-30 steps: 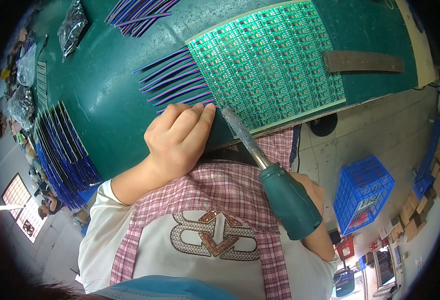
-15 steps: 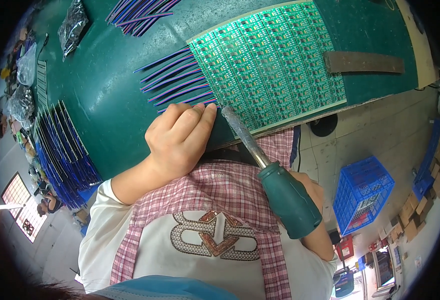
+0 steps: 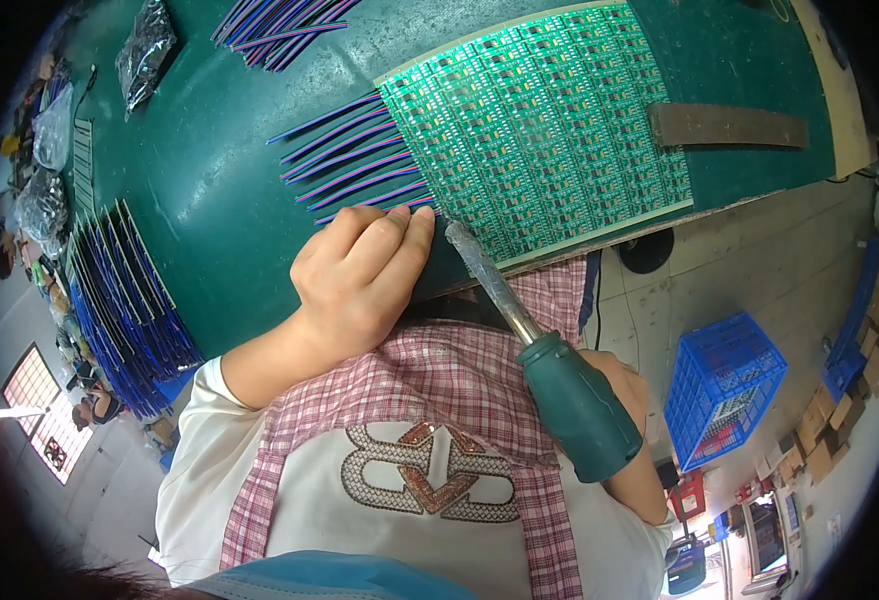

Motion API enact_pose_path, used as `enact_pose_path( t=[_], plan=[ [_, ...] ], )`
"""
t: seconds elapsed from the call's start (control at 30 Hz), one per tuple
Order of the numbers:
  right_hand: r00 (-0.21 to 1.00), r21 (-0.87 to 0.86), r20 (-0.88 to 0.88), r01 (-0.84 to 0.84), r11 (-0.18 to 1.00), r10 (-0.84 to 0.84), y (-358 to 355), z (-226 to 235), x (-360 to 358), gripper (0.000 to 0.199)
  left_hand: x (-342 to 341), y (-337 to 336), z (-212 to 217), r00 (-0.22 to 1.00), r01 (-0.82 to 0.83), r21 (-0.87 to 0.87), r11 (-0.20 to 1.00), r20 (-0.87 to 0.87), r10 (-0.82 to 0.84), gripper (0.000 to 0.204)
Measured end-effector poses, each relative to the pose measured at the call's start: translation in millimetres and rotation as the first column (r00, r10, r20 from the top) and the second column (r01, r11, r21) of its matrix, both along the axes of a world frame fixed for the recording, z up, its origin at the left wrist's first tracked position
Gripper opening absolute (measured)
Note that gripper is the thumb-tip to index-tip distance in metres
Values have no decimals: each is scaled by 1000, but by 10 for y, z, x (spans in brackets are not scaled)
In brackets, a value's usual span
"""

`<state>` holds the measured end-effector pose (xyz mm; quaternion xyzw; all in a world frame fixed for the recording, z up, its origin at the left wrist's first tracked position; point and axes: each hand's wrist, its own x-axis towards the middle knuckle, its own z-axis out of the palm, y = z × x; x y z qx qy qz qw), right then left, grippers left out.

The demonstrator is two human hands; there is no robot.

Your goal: The person solders ribbon cable wires to a circuit board by repeatedly picking up wire strips by hand, placing them onto the board, and bonding them using a soldering iron.

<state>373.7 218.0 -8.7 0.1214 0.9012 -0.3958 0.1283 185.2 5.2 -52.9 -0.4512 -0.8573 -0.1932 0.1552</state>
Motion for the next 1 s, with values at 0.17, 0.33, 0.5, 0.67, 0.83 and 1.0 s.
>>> enact_pose_path(
  t=[0.17, 0.33, 0.5, 0.67, 0.83, 1.0],
  plan=[
    [999, -12, -23, -23, 1000, 23, -5, -9, -28, 6, 1, -7, 8, 999, 9, -8, 1000, 35, -8, 30],
    [998, -12, -39, -47, 999, 47, 19, 38, -70, 5, -1, 10, -7, 1000, -6, -5, 1000, -30, 6, 15],
    [987, 8, -115, -113, 994, 113, 45, -70, 18, 28, 1, 2, -22, 1000, -2, 2, 1000, -19, 2, 16],
    [983, 58, -104, -144, 988, 150, 57, -60, 21, 28, 0, -6, -20, 1000, -4, 7, 1000, -26, 5, 16],
    [986, 18, -75, -146, 989, 147, 93, -86, 34, 30, -2, 0, -37, 1000, 0, 11, 1000, -24, 0, 16],
    [974, 59, -81, -209, 976, 214, 148, -55, 67, 33, 2, -18, 14, 1000, 13, 1, 1000, 23, -13, 31]
  ],
)
